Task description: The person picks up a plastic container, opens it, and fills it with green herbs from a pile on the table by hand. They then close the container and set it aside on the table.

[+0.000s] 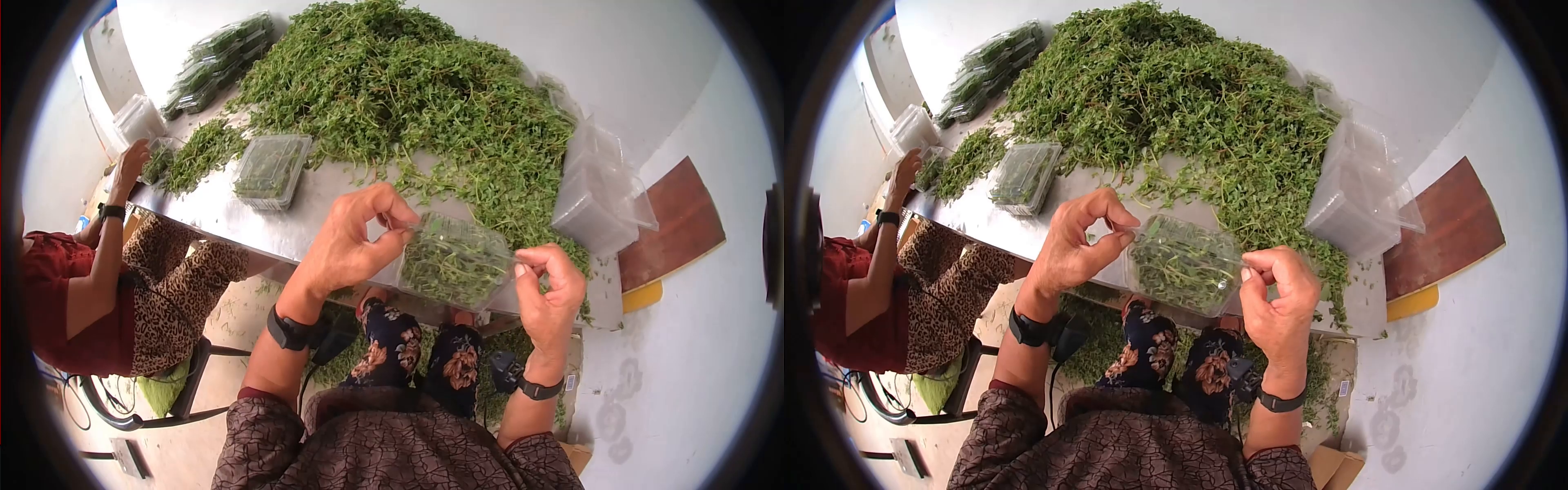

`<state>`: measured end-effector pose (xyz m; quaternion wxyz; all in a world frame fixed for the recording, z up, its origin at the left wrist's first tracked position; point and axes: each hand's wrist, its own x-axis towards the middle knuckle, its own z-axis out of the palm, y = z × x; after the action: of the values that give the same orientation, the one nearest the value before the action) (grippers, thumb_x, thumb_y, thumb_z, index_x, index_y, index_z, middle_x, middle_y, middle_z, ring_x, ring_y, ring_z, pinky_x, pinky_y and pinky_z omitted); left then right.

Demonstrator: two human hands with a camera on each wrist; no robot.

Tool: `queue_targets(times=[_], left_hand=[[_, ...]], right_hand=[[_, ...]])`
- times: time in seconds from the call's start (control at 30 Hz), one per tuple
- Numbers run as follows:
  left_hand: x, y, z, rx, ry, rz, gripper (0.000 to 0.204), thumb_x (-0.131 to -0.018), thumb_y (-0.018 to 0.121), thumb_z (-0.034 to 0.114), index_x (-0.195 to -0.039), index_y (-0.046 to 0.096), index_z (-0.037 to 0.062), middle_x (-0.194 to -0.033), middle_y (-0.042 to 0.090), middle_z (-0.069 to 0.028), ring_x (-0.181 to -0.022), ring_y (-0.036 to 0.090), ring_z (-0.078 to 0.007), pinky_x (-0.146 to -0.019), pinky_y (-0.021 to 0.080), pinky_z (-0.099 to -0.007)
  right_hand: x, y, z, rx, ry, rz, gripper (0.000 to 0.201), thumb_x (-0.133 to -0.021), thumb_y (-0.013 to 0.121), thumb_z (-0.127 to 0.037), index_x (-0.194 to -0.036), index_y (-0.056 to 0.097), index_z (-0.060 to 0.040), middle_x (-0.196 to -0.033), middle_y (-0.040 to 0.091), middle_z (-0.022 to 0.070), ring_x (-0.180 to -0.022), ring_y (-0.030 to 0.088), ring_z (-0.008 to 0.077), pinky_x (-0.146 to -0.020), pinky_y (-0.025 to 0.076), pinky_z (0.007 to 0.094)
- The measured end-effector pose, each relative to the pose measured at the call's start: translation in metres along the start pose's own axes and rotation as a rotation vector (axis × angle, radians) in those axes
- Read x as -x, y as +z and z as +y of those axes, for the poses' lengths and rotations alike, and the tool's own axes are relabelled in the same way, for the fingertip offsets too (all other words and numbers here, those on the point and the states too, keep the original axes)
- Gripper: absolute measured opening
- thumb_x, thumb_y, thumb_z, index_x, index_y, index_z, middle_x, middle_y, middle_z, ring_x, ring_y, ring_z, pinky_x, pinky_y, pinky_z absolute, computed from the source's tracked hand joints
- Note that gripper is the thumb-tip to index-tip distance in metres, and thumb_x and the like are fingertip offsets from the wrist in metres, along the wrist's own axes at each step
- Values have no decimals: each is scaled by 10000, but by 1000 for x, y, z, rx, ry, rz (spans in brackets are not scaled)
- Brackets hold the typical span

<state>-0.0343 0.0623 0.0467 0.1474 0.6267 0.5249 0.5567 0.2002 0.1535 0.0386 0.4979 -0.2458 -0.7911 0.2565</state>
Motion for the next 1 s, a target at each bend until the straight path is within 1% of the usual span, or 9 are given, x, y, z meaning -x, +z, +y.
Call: queue_targets(times=[0.1, 0.33, 0.4, 0.43, 0.53, 0.67, 0.83, 1.0], left_hand=[[-1, 1, 2, 10, -24, 5, 89, -720, 589, -4, -807, 600, 5, -698, 560, -52, -682, 552, -147, -652, 426, -290], [-1, 4, 4, -2, -18, 29, 79, -706, 584, -11, -782, 594, 7, -689, 561, -54, -667, 553, -149, -637, 424, -292], [-1, 4, 2, -33, 32, 39, 88, -697, 579, -28, -775, 592, 10, -686, 559, -58, -663, 558, -156, -628, 423, -294], [-1, 5, 1, -33, 31, 38, 88, -697, 579, -28, -775, 592, 10, -686, 559, -58, -663, 558, -156, -628, 423, -294], [0, 7, -1, -38, 81, 60, 100, -693, 577, -41, -777, 590, 12, -683, 556, -61, -662, 562, -163, -625, 424, -297], [1, 7, 0, -62, 89, 77, 96, -698, 583, -44, -778, 588, 10, -687, 554, -61, -661, 556, -166, -631, 425, -298], [3, 8, 2, -38, 38, 67, 93, -703, 586, -45, -780, 589, 7, -697, 556, -68, -659, 548, -178, -637, 426, -294], [5, 12, 2, -115, 96, 115, 91, -710, 579, -44, -784, 600, 3, -716, 564, -66, -682, 543, -154, -643, 428, -288]], right_hand=[[-1, 0, -1, 4, 6, -6, 140, -732, 590, 105, -839, 604, 16, -758, 585, 62, -563, 541, 102, -541, 425, 226], [-2, 0, -3, 10, -2, -9, 134, -729, 573, 118, -818, 589, 18, -723, 553, 49, -533, 508, 88, -511, 401, 217], [-2, 1, -4, 13, -2, -8, 137, -729, 570, 119, -819, 588, 18, -722, 551, 49, -534, 508, 88, -504, 400, 218], [-2, 1, -4, 16, -2, -7, 139, -728, 568, 121, -820, 587, 19, -721, 549, 48, -534, 509, 87, -497, 398, 218], [0, 3, 0, -6, 43, -3, 147, -731, 559, 125, -830, 586, 19, -731, 552, 51, -543, 516, 86, -500, 406, 218], [0, 4, 1, 24, -13, 14, 157, -736, 553, 131, -841, 585, 20, -742, 558, 56, -551, 519, 78, -504, 411, 212], [2, 6, -1, 8, 42, 39, 159, -739, 556, 134, -846, 589, 21, -748, 573, 62, -554, 525, 78, -498, 414, 211], [4, 9, 2, 42, 21, 71, 157, -734, 561, 132, -839, 594, 20, -740, 583, 65, -544, 529, 92, -496, 416, 216]])
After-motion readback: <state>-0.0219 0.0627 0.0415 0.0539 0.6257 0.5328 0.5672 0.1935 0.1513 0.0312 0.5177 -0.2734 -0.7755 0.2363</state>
